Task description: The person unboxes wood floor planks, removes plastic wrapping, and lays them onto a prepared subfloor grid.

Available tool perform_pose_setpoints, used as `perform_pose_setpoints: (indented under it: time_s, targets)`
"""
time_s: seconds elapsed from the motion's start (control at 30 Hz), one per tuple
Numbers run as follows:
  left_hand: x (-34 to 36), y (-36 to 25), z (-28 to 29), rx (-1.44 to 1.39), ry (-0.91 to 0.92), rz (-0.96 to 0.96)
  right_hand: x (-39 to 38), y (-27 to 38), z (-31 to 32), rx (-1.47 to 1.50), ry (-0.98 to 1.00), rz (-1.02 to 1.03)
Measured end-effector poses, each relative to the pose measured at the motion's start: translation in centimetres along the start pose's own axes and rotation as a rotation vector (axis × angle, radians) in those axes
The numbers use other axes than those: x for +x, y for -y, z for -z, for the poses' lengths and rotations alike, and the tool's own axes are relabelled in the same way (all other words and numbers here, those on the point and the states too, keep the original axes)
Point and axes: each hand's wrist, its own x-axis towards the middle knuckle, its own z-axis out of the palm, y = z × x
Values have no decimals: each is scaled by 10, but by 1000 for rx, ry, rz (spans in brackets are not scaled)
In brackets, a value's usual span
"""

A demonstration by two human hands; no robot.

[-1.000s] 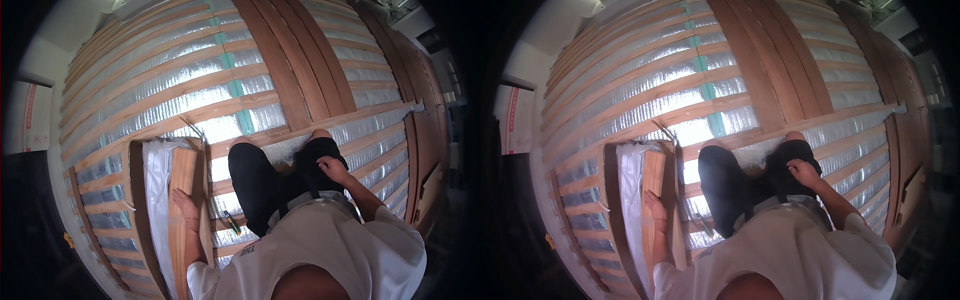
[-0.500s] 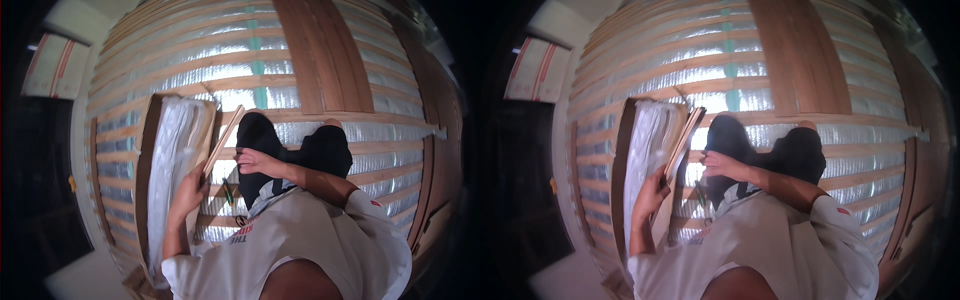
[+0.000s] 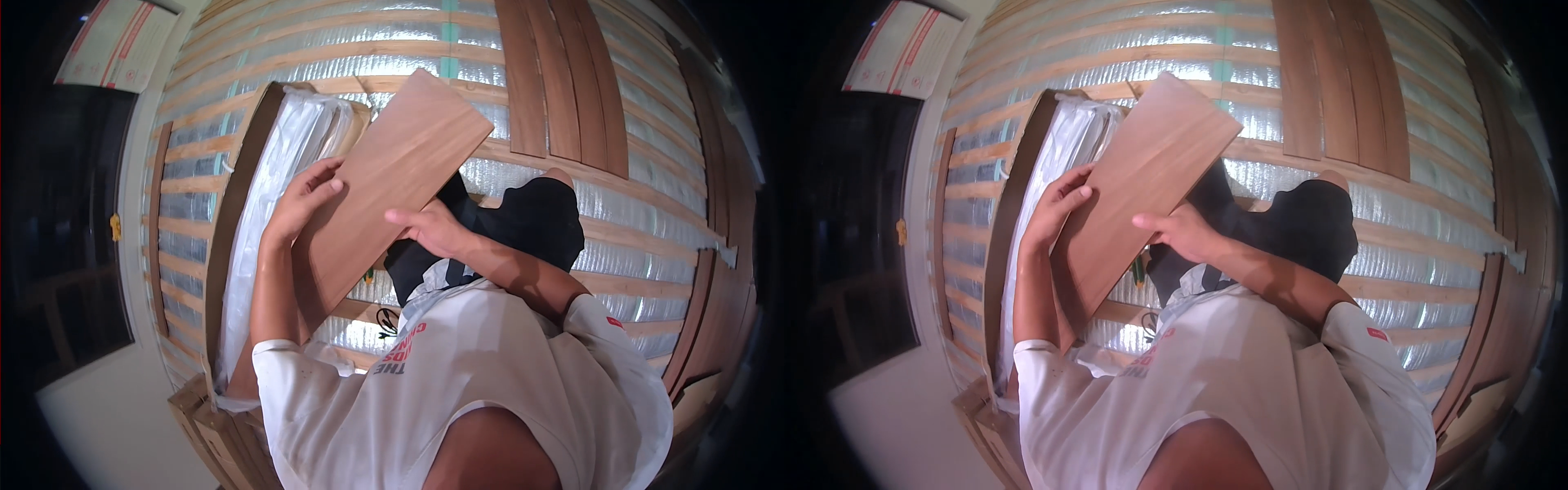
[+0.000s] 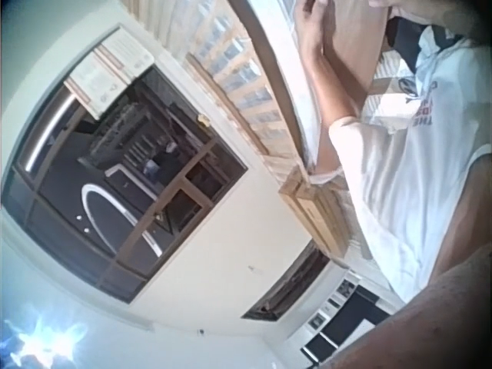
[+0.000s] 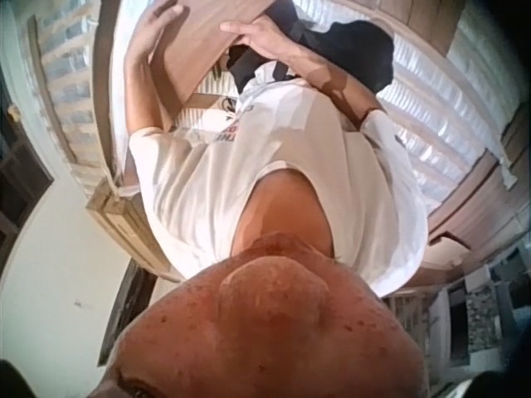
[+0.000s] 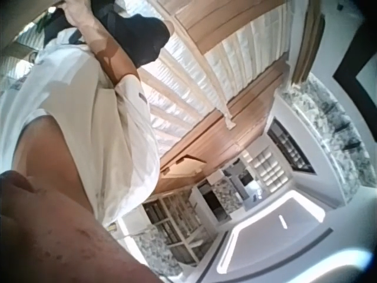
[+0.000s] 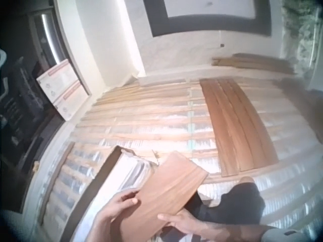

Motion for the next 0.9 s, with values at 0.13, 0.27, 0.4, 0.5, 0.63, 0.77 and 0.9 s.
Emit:
perform_pose_setpoints:
  time_s: [0.13,0.27,0.4,0.5,0.63,0.77,0.9]
  targets:
    - [-19,56,38,-24,-79,14,-13,21,24,84,-53,121]
    - [-111,149,88,77,-123,206,-20,46,28,44,-132,200]
    - [-184,209,87,66,-123,410,-27,58,70,-535,-372,119]
    - [-177,234,85,309,-125,431,-36,70,83,-41,-457,191]
    - [-173,245,66,404,-176,539,-66,89,125,3,-450,333]
    - [-154,246,36,516,-241,425,-75,129,130,-43,-553,393]
    - [-65,187,2,601,-254,430,-87,213,172,97,-380,559]
